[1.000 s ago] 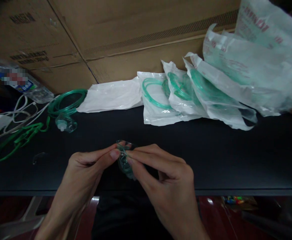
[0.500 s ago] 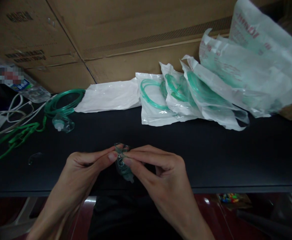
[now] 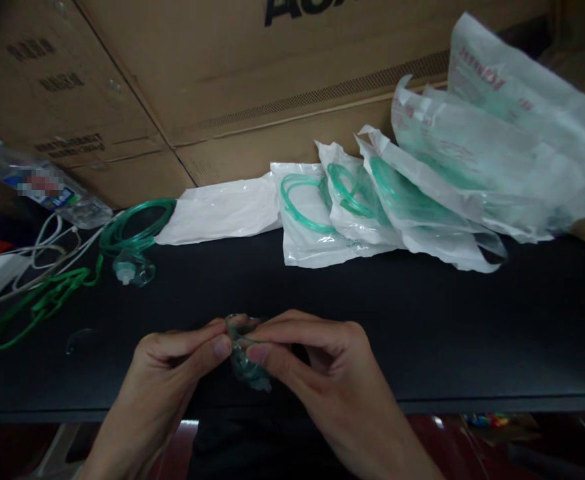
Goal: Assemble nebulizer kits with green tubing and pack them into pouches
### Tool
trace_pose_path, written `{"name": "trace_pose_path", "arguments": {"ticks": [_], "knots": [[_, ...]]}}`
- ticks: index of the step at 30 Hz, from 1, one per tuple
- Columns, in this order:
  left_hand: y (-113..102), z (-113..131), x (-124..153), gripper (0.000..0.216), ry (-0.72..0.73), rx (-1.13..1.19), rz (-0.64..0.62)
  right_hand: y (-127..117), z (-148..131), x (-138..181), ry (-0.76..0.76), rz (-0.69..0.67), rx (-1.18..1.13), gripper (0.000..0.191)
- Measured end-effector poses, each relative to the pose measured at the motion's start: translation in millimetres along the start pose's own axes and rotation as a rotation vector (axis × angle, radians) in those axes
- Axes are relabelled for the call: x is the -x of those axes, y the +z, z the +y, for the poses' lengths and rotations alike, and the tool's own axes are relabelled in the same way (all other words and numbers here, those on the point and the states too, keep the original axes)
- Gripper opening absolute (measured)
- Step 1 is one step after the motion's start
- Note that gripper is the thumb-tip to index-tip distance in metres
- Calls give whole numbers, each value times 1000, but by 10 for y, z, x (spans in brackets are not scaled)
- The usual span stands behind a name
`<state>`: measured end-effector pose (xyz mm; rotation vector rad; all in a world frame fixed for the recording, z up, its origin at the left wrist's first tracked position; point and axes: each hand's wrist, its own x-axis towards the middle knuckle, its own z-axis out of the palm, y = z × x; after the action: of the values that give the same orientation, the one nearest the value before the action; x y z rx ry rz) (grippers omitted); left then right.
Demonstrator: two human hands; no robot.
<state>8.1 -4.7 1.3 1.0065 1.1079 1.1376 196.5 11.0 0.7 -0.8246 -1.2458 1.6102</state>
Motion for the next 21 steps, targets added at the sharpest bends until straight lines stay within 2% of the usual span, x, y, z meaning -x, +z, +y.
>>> {"name": "trace_pose_path", "arguments": {"ticks": [9, 16, 21], "knots": [[38, 29, 37, 11, 48, 18, 6, 16, -32, 37, 77, -61, 16, 16], [104, 64, 7, 9, 169, -64, 121, 49, 1, -1, -7, -16, 30, 20], [102, 69, -9, 21, 226, -162, 117, 79, 64, 7, -65, 50, 89, 21]]}}
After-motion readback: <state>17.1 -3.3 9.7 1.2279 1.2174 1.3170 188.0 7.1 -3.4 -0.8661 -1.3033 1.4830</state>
